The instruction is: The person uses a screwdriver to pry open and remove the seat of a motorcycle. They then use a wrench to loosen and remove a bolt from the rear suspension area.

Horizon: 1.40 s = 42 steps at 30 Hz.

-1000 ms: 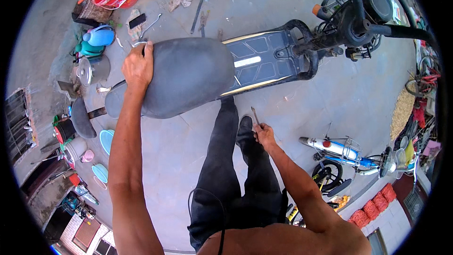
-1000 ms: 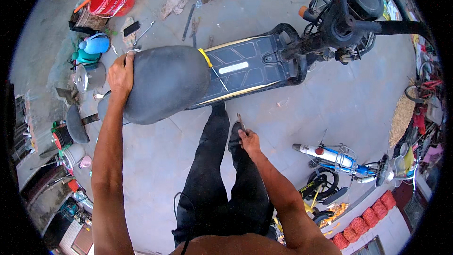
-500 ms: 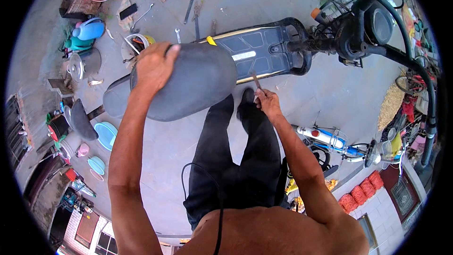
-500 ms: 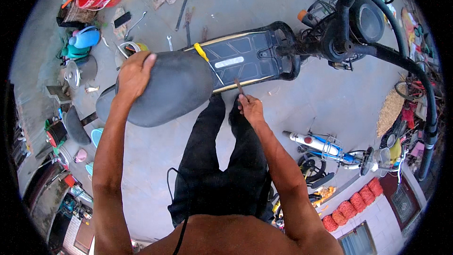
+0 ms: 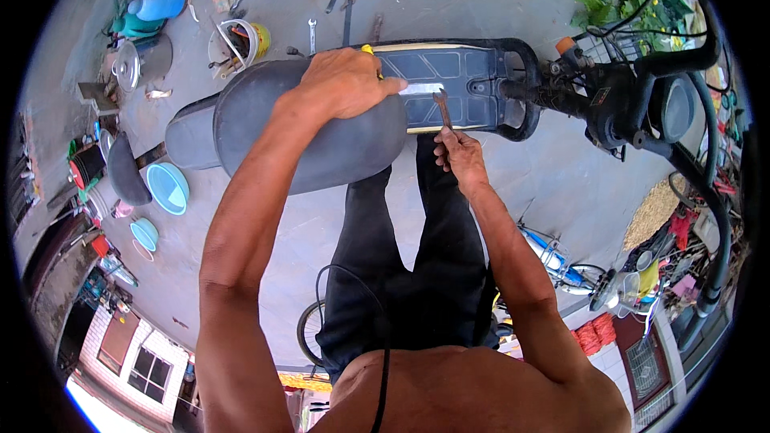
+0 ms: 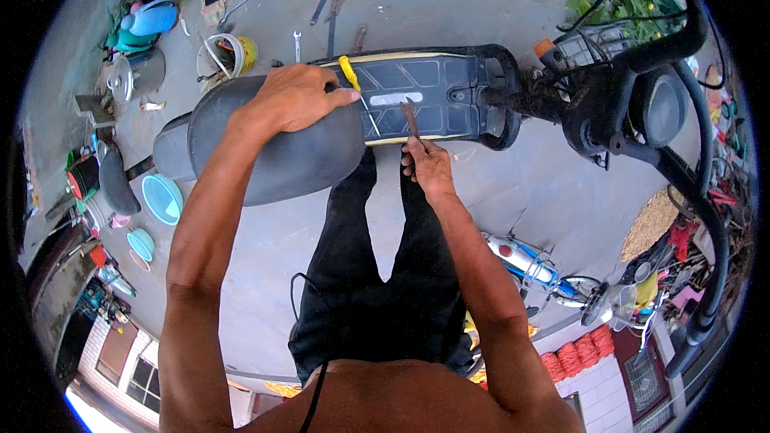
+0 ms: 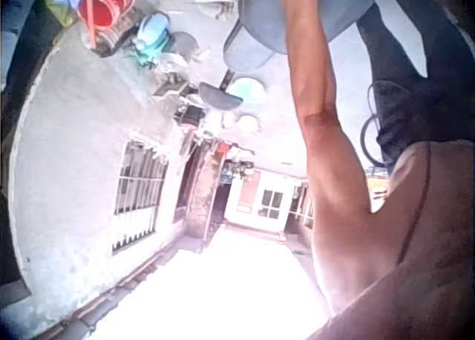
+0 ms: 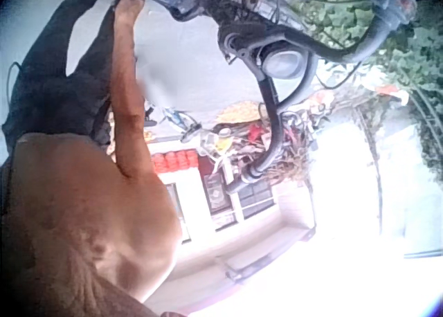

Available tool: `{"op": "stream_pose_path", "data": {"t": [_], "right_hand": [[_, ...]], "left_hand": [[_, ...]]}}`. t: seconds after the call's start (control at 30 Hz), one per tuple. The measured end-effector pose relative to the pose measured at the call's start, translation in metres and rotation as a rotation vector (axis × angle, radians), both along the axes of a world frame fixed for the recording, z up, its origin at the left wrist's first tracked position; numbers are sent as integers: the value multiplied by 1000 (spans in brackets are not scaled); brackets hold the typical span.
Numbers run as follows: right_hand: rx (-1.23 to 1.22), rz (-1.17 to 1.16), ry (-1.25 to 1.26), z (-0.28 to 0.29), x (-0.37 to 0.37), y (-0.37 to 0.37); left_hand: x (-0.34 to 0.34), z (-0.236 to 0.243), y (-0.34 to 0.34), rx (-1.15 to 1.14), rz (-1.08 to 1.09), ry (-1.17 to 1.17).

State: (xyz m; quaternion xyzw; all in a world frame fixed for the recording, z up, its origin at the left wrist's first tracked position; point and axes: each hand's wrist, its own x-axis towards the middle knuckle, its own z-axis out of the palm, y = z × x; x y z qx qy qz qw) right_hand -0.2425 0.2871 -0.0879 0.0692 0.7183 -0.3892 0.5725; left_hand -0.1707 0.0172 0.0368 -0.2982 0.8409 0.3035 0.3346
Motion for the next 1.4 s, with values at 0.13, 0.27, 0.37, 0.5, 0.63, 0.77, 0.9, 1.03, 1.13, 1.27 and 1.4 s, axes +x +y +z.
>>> {"op": "stream_pose_path", "data": {"t": [0.13, 0.27, 0.37, 0.5, 0.63, 0.77, 0.9, 1.03, 1.13, 1.27, 1.4], "right_hand": [[-12, 98, -18, 4, -16, -14], [-25, 188, 44, 14, -28, -37], [-58, 200, 72, 14, -29, -47], [-93, 261, 120, 11, -27, -42], [-79, 337, 250, 6, -31, -44], [-44, 259, 189, 15, -31, -51], [-72, 205, 58, -3, -39, -56], [-58, 304, 14, -45, -38, -62], [-84, 337, -3, -70, -36, -69], [-87, 247, -101, -86, -44, -85], [-128, 251, -161, -104, -52, -99]], "left_hand": [[-4, -2, -2, -47, 30, -11], [-7, 7, 1, -46, 8, 33], [-4, 4, -2, -62, 114, 79], [8, -10, -3, -101, 221, 267], [36, -2, -5, -231, 222, 495], [94, -10, -17, -584, 211, 527], [132, -25, -30, -574, 477, 347], [125, -27, -21, -546, 423, 400], [119, -31, -20, -405, 289, 449], [114, -28, -30, -337, 234, 457], [106, -29, -27, -312, 203, 395]]}}
